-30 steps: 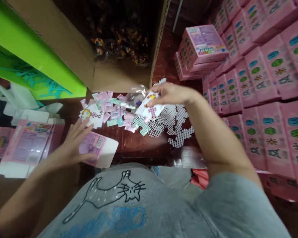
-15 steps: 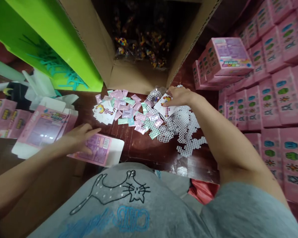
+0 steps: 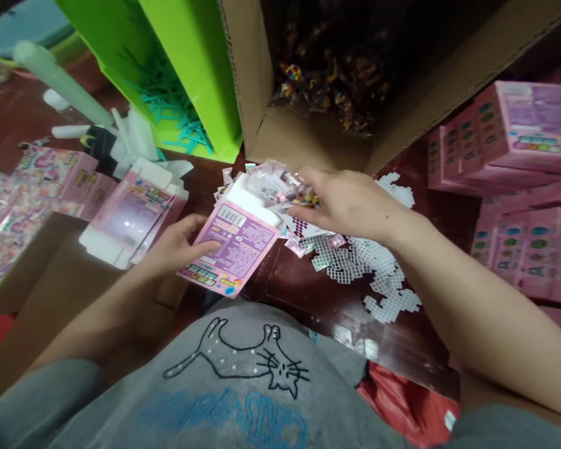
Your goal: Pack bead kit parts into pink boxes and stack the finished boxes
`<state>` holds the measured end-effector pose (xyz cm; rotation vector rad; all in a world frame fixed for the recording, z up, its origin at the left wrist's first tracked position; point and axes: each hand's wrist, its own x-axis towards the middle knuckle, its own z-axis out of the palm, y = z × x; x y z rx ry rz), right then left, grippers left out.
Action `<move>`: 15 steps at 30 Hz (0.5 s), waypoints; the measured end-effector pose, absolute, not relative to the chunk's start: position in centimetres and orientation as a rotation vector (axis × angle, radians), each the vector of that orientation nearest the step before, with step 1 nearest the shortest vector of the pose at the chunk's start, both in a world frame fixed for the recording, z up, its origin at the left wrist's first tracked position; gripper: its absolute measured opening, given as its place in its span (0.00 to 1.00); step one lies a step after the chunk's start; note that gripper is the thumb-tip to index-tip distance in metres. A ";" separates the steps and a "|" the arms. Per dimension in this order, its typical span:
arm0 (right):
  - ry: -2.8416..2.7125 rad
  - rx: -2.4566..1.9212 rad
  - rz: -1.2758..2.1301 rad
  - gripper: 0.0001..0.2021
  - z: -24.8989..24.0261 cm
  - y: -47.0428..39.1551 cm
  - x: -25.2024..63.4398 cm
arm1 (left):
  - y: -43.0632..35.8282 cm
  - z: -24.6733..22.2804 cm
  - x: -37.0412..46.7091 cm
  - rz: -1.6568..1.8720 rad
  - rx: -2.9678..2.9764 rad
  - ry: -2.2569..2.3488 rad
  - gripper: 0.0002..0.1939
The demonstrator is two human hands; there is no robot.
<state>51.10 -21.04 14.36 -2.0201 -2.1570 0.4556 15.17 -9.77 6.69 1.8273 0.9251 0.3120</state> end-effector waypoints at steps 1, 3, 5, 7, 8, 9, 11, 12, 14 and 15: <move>-2.224 -2.085 0.453 0.27 14.7 -20.5 50.1 | -10.2 6.1 15.3 0.356 1.770 0.914 0.27; -2.355 -2.136 0.504 0.24 15.3 -19.5 48.7 | -10.5 5.2 14.8 0.416 1.695 0.914 0.26; -2.468 -2.072 0.606 0.22 16.0 -18.6 47.8 | -10.4 5.1 13.9 0.438 1.679 0.921 0.26; -2.563 -1.925 0.836 0.23 16.6 -17.5 47.3 | -10.1 5.4 12.9 0.400 1.722 0.871 0.26; -2.591 -1.828 1.005 0.23 16.8 -16.8 47.2 | -10.0 5.7 12.5 0.356 1.746 0.817 0.26; -2.600 -1.735 1.187 0.24 17.0 -16.1 47.2 | -9.9 5.9 12.2 0.307 1.759 0.754 0.26; -2.554 -1.643 1.429 0.28 17.1 -14.4 47.3 | -9.8 6.1 12.0 0.254 1.737 0.668 0.26; -2.518 -1.678 1.431 0.30 17.1 -13.6 47.3 | -9.8 6.0 11.9 0.256 1.710 0.659 0.26; -2.464 -1.844 1.238 0.32 16.7 -12.4 47.2 | -9.9 5.4 12.0 0.290 1.645 0.677 0.26; -2.448 -1.921 1.106 0.32 16.4 -12.1 47.0 | -10.0 4.9 12.1 0.311 1.615 0.686 0.26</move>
